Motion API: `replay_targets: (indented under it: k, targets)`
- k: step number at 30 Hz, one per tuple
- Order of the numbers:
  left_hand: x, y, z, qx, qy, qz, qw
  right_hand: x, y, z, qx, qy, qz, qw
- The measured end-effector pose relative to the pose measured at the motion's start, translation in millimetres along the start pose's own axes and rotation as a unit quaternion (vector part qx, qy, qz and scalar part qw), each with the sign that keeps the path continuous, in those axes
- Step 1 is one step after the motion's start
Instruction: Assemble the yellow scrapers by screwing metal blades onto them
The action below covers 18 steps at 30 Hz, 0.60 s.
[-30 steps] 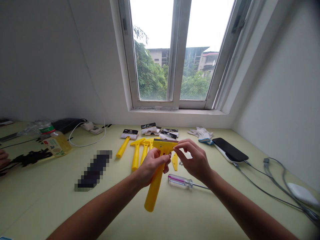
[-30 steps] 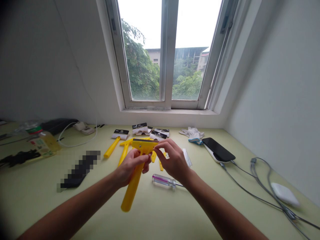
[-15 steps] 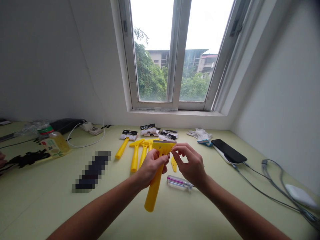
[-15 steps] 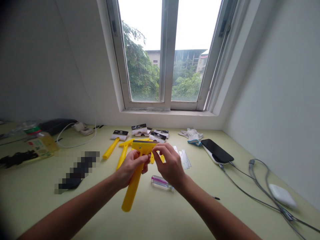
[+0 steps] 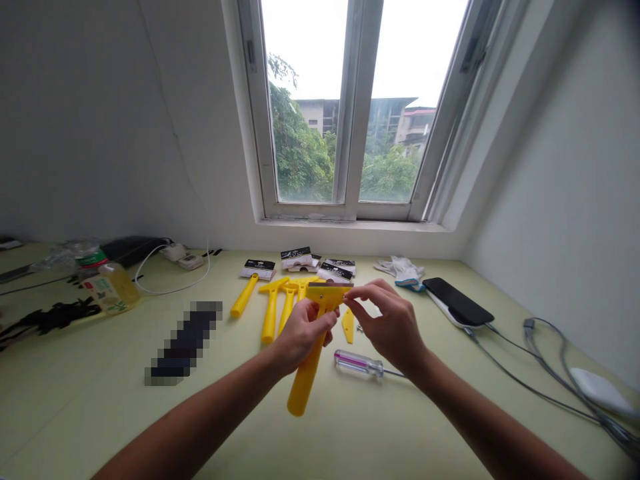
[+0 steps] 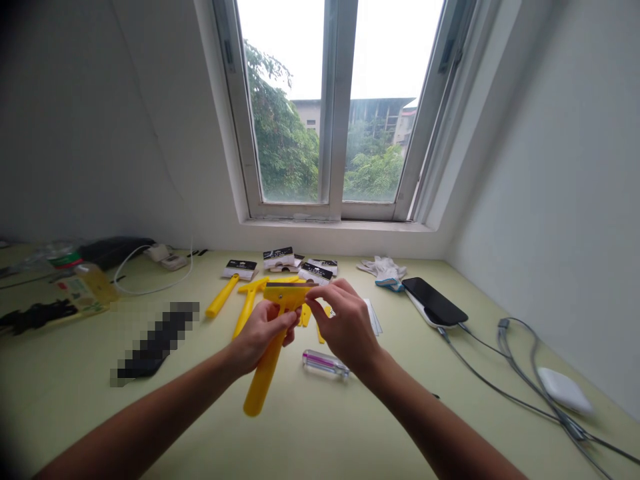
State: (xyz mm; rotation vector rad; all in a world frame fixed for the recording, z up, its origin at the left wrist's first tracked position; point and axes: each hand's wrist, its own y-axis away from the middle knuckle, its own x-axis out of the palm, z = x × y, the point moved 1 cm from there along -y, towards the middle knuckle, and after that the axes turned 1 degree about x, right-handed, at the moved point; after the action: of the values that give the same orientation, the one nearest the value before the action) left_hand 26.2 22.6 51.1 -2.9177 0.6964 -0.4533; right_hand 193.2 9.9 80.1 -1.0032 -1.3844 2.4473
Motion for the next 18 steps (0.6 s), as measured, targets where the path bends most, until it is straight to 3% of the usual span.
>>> replay_targets:
  k: [5,9,15,18]
  targets:
    - [1,1,-2,0.009,-0.042,0.023,0.999,-11,-8,-1,0.085,0.011,0.064,0.994]
    - [0,1,-3,0.001,-0.052,0.036,0.998,-12,-12,-14,0.175,-0.043,0.107,0.978]
    - [-1,-2,3,-0.030,0.026,0.019,0.999,0,-10,-32,0.205,-0.169,0.152,0.952]
    - [-5,-6,6,-0.041,0.072,-0.001,0.997,-3,-12,-37,0.198,-0.151,0.169,0.954]
